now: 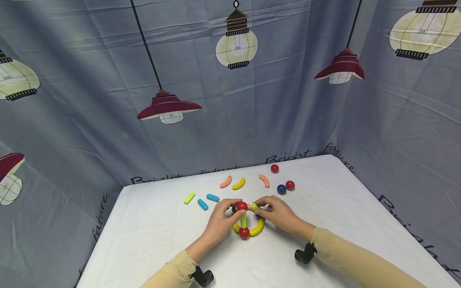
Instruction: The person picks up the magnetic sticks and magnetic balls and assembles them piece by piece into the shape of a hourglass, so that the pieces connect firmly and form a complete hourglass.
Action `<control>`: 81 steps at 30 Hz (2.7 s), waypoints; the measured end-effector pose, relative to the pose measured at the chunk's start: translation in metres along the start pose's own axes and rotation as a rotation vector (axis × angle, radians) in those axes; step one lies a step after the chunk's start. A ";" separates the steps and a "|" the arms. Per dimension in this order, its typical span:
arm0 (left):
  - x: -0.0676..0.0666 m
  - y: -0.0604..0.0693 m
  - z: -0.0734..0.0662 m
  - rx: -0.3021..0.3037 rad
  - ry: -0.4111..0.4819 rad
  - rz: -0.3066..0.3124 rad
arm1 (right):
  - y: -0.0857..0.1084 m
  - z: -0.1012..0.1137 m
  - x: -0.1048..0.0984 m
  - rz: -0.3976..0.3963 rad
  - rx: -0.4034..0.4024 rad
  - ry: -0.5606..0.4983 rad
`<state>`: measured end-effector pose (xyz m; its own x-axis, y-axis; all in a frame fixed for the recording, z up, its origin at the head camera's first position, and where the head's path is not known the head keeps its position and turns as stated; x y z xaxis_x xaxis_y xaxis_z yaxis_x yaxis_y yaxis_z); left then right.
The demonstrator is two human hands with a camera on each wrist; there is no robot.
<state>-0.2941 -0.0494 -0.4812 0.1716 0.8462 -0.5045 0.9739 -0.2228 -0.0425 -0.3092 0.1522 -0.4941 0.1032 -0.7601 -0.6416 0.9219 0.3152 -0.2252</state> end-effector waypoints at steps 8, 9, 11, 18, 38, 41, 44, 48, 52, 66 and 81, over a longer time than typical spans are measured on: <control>0.005 -0.003 -0.003 0.038 -0.030 -0.012 | -0.001 0.003 0.003 0.013 -0.040 -0.002; 0.006 -0.004 -0.003 0.037 -0.034 -0.012 | -0.001 0.003 0.003 0.014 -0.042 -0.002; 0.007 -0.005 -0.002 0.027 -0.040 -0.008 | -0.002 0.003 0.004 0.017 -0.045 -0.003; 0.009 -0.006 -0.005 0.031 -0.033 -0.001 | -0.001 0.006 0.003 0.026 -0.054 -0.003; 0.010 -0.007 -0.008 0.040 -0.042 0.006 | -0.005 0.005 0.006 0.052 -0.062 0.006; 0.011 -0.008 -0.008 0.046 -0.046 0.005 | -0.005 0.005 0.007 0.056 -0.063 0.021; 0.010 -0.007 -0.008 0.045 -0.047 0.004 | -0.005 0.005 0.007 0.052 -0.069 0.030; 0.010 -0.008 -0.007 0.044 -0.052 0.009 | -0.006 0.006 0.006 0.054 -0.071 0.034; 0.010 -0.008 -0.007 0.041 -0.059 0.015 | -0.006 0.005 0.006 0.060 -0.066 0.028; 0.007 -0.002 0.010 0.009 -0.137 0.054 | 0.001 -0.020 0.000 0.057 -0.021 0.138; -0.026 0.008 0.033 -0.018 -0.141 0.027 | 0.004 -0.044 -0.001 0.142 0.029 0.002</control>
<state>-0.2952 -0.0890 -0.4972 0.1762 0.7631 -0.6218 0.9720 -0.2345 -0.0124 -0.3217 0.1794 -0.5260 0.2332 -0.7079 -0.6667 0.9083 0.4034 -0.1107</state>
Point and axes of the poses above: each hand's wrist, its own y-axis away from the middle knuckle, its own x-axis out of the palm, z = x × y, the point moved 8 cm from there along -y, towards the middle knuckle, and after that the axes turned 10 degrees about -x, right-handed, at the moved point
